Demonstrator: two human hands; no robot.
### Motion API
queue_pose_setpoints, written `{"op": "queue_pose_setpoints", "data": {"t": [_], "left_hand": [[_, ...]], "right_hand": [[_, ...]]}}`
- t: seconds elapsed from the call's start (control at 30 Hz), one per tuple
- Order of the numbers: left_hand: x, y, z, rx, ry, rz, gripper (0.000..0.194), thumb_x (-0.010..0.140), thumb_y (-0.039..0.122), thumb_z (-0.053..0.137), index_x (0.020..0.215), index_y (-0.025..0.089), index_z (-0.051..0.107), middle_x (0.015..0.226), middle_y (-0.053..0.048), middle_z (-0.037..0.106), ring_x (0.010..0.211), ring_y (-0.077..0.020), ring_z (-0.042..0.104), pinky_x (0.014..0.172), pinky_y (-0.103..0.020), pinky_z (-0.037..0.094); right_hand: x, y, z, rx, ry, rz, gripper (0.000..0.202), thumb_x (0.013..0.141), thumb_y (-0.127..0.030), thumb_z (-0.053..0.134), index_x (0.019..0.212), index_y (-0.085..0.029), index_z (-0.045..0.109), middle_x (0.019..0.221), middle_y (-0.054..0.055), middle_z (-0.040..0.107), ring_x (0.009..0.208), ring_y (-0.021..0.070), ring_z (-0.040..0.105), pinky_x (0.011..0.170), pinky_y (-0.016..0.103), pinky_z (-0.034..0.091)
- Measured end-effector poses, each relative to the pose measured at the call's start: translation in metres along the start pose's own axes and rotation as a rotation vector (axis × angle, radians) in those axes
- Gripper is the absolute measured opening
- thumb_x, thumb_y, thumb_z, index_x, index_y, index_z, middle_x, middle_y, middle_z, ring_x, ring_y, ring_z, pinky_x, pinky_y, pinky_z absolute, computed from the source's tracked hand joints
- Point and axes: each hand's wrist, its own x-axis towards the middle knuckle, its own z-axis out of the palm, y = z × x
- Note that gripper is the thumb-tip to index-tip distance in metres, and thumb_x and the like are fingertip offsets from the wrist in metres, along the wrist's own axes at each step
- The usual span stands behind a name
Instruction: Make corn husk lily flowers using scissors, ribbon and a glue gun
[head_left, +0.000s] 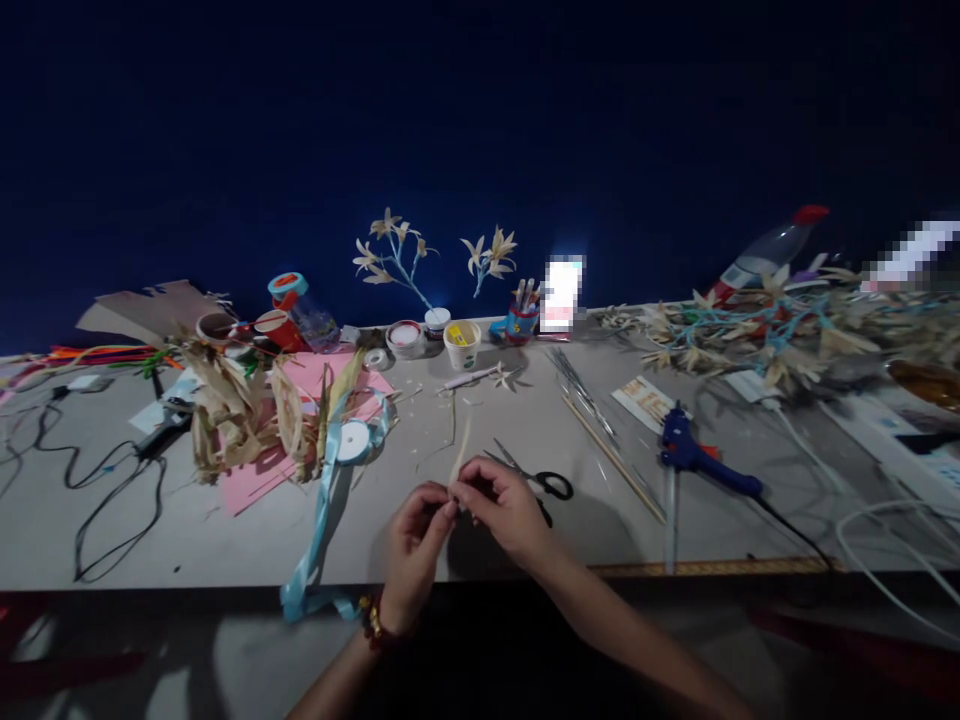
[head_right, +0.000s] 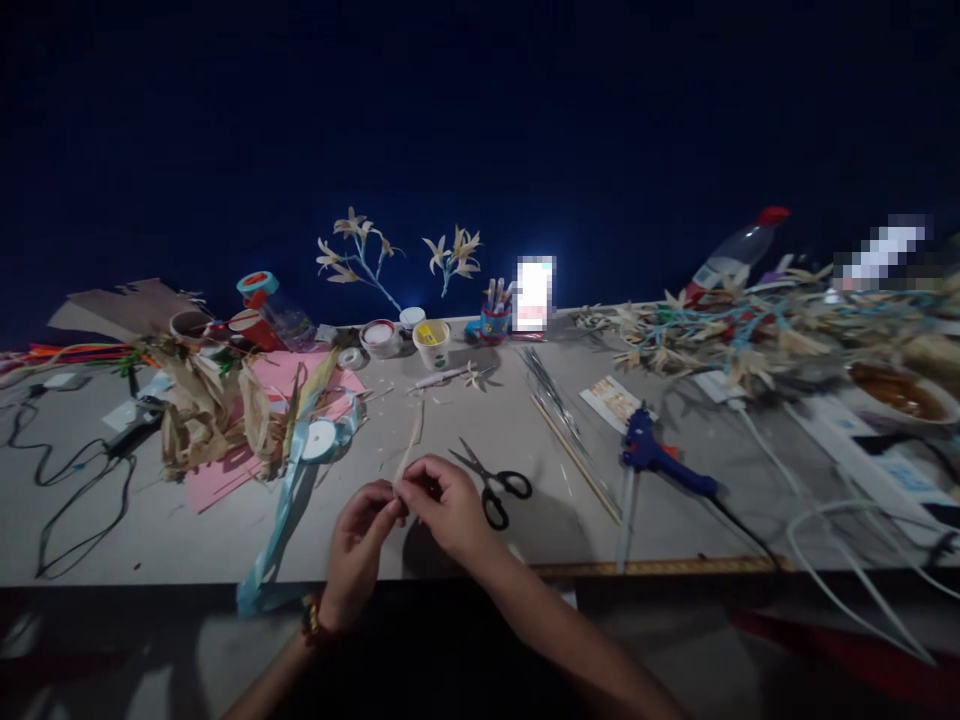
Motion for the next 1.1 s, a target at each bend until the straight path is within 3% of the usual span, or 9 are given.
{"op": "queue_pose_setpoints", "data": {"t": [0.1,0.2,0.33,0.47,0.67,0.77,0.9,1.0,1.1], "left_hand": [[0.007,0.007,-0.004,-0.006,-0.081,-0.046,0.016,0.088,0.035,0.063,0.092,0.020,0.067,0.084,-0.004,0.062,0.083,-0.0190,0.057,0.077,-0.028,0.046],[0.015,0.013,-0.006,0.025,-0.084,-0.086,0.012,0.084,0.032,0.068,0.085,0.021,0.067,0.082,-0.003,0.061,0.081,-0.0183,0.055,0.075,-0.027,0.044],[0.020,0.014,-0.007,0.032,-0.086,-0.105,0.012,0.082,0.030,0.070,0.077,0.020,0.067,0.078,-0.002,0.061,0.079,-0.0174,0.054,0.074,-0.026,0.043],[0.020,0.011,-0.009,-0.043,-0.138,-0.228,0.012,0.081,0.030,0.073,0.084,0.019,0.068,0.078,-0.001,0.061,0.076,-0.0155,0.053,0.073,-0.025,0.043],[0.023,0.010,-0.009,-0.138,-0.152,-0.247,0.014,0.078,0.026,0.076,0.079,0.018,0.065,0.077,0.000,0.060,0.075,-0.0136,0.054,0.073,-0.024,0.043],[0.027,0.014,-0.011,-0.206,-0.097,-0.286,0.015,0.078,0.026,0.076,0.077,0.018,0.064,0.072,0.001,0.060,0.068,-0.0117,0.053,0.070,-0.023,0.042],[0.033,0.020,-0.012,-0.350,-0.018,-0.327,0.018,0.075,0.026,0.078,0.076,0.017,0.063,0.071,0.000,0.061,0.066,-0.0109,0.055,0.067,-0.023,0.044],[0.036,0.023,-0.009,-0.406,0.024,-0.329,0.020,0.073,0.026,0.079,0.074,0.017,0.061,0.070,0.001,0.059,0.064,-0.0105,0.054,0.065,-0.024,0.044],[0.037,0.024,-0.006,-0.454,0.022,-0.336,0.021,0.073,0.026,0.079,0.075,0.017,0.060,0.069,0.002,0.059,0.063,-0.0103,0.054,0.064,-0.024,0.045]], "right_hand": [[-0.002,-0.006,-0.009,-0.224,-0.069,-0.081,0.014,0.087,-0.029,0.061,0.076,-0.020,0.060,0.074,-0.002,0.061,0.071,0.0141,0.057,0.066,0.026,0.043],[-0.005,-0.006,-0.015,-0.412,-0.126,-0.119,0.010,0.086,-0.026,0.061,0.077,-0.020,0.061,0.074,-0.002,0.058,0.072,0.0141,0.054,0.066,0.025,0.041],[-0.008,-0.004,-0.017,-0.490,-0.131,-0.117,0.009,0.086,-0.023,0.061,0.077,-0.020,0.060,0.073,-0.002,0.058,0.070,0.0136,0.052,0.065,0.024,0.040],[-0.008,-0.002,-0.019,-0.535,-0.137,-0.108,0.009,0.083,-0.018,0.061,0.075,-0.020,0.059,0.072,-0.003,0.056,0.070,0.0132,0.052,0.064,0.024,0.038],[-0.007,0.001,-0.025,-0.516,-0.190,-0.109,0.011,0.087,-0.026,0.062,0.078,-0.020,0.061,0.073,-0.003,0.058,0.069,0.0131,0.054,0.064,0.023,0.041],[-0.014,0.006,-0.047,-0.641,-0.111,-0.100,0.014,0.092,-0.034,0.059,0.092,-0.021,0.064,0.086,0.001,0.065,0.074,0.0151,0.060,0.065,0.025,0.045],[-0.032,0.023,-0.092,-1.132,0.187,-0.114,0.031,0.090,-0.045,0.059,0.104,-0.018,0.060,0.102,0.011,0.066,0.086,0.0255,0.064,0.074,0.037,0.048],[-0.046,0.035,-0.114,-1.327,0.190,-0.137,0.033,0.089,-0.048,0.058,0.104,-0.018,0.058,0.099,0.013,0.067,0.088,0.0297,0.065,0.073,0.039,0.049],[-0.054,0.038,-0.116,-1.402,0.160,-0.162,0.025,0.090,-0.043,0.057,0.100,-0.020,0.058,0.093,0.011,0.069,0.084,0.0283,0.066,0.071,0.038,0.050]]}}
